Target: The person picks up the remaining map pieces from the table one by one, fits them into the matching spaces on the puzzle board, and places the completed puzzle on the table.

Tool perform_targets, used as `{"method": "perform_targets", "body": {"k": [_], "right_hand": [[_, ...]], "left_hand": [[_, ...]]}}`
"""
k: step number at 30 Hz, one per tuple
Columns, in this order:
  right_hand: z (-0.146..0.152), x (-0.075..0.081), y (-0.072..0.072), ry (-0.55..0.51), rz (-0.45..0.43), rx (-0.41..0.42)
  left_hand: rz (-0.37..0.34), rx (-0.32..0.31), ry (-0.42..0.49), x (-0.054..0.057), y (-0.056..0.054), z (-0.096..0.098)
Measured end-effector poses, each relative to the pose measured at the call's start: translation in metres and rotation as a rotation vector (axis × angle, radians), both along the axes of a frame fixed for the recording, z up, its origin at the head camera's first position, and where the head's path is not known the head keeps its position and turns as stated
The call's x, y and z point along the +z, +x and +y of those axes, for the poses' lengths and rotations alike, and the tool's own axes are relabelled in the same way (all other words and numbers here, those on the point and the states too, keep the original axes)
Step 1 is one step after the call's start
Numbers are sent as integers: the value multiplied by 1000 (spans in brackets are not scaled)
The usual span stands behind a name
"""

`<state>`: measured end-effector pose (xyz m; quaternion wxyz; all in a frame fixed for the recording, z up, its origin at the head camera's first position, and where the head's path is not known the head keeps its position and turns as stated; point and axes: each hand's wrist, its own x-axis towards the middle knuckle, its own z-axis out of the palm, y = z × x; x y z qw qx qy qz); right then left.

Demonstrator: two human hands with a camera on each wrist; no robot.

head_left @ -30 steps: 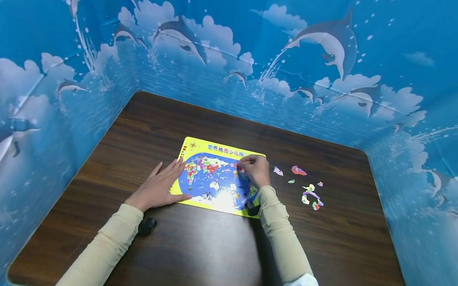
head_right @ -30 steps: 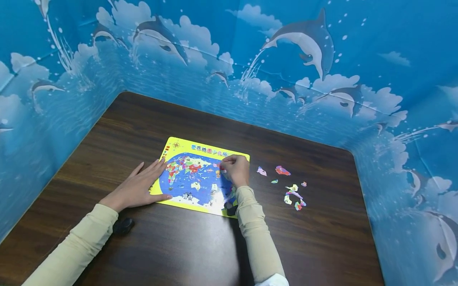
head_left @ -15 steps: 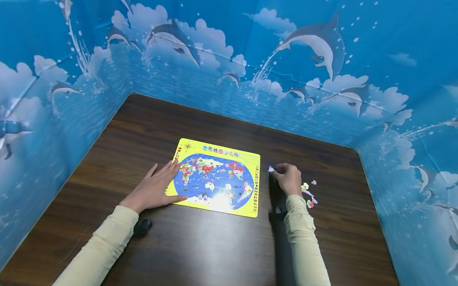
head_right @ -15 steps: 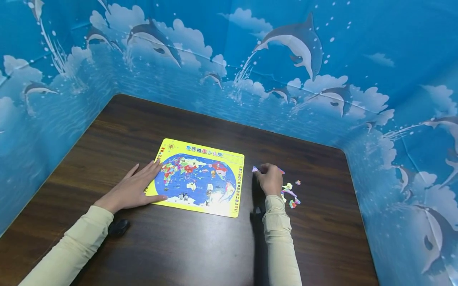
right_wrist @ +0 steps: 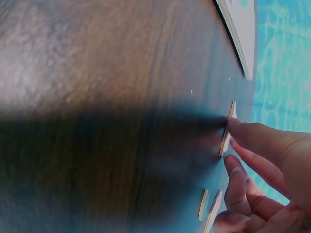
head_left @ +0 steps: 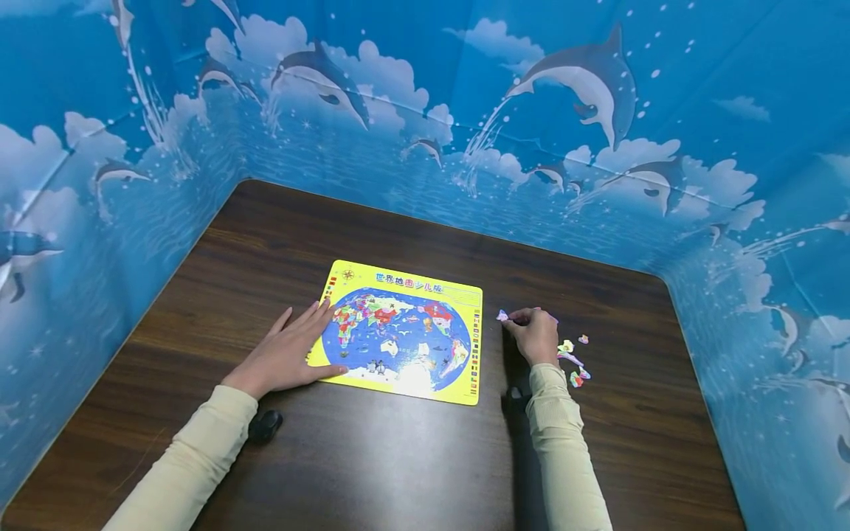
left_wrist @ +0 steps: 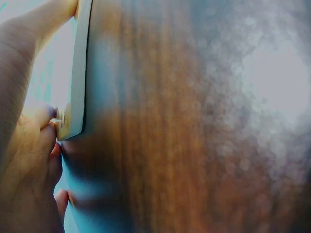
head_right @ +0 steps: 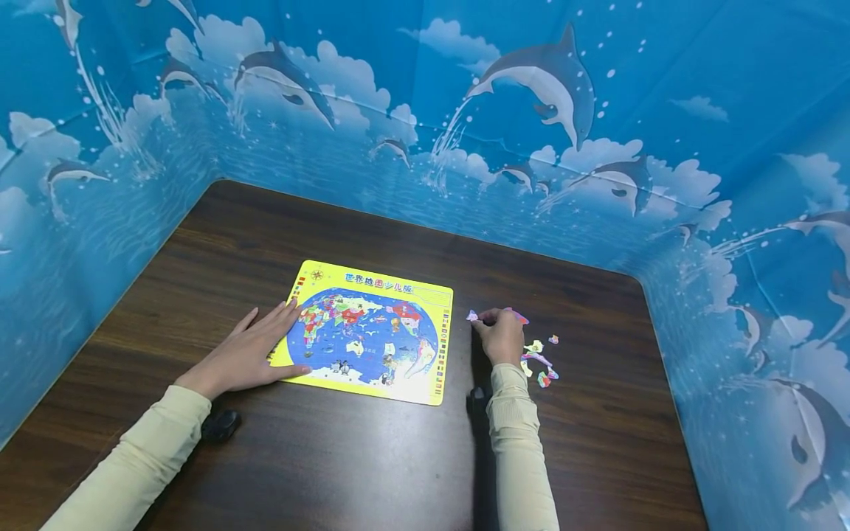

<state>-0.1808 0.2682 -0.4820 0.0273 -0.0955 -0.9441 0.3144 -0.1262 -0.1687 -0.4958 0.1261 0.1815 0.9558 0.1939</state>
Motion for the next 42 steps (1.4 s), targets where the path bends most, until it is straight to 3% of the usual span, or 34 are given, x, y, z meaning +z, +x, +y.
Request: {"method": "perform_targets", "body": {"k": [12,19,31,42], "right_hand": [[-1,-3,-3,-123,3,-26],[-6,-1,1,-215,-37,-53],[-39,11,-2,-355,-92,95],[-64,18,-4,-405,-145,103]], "left_hand": [[-9,5,15,5,2,2],[-12,4,12,5,1,2],[-5,3,9,2,2,0],[4,11,8,-4,0,0]]}}
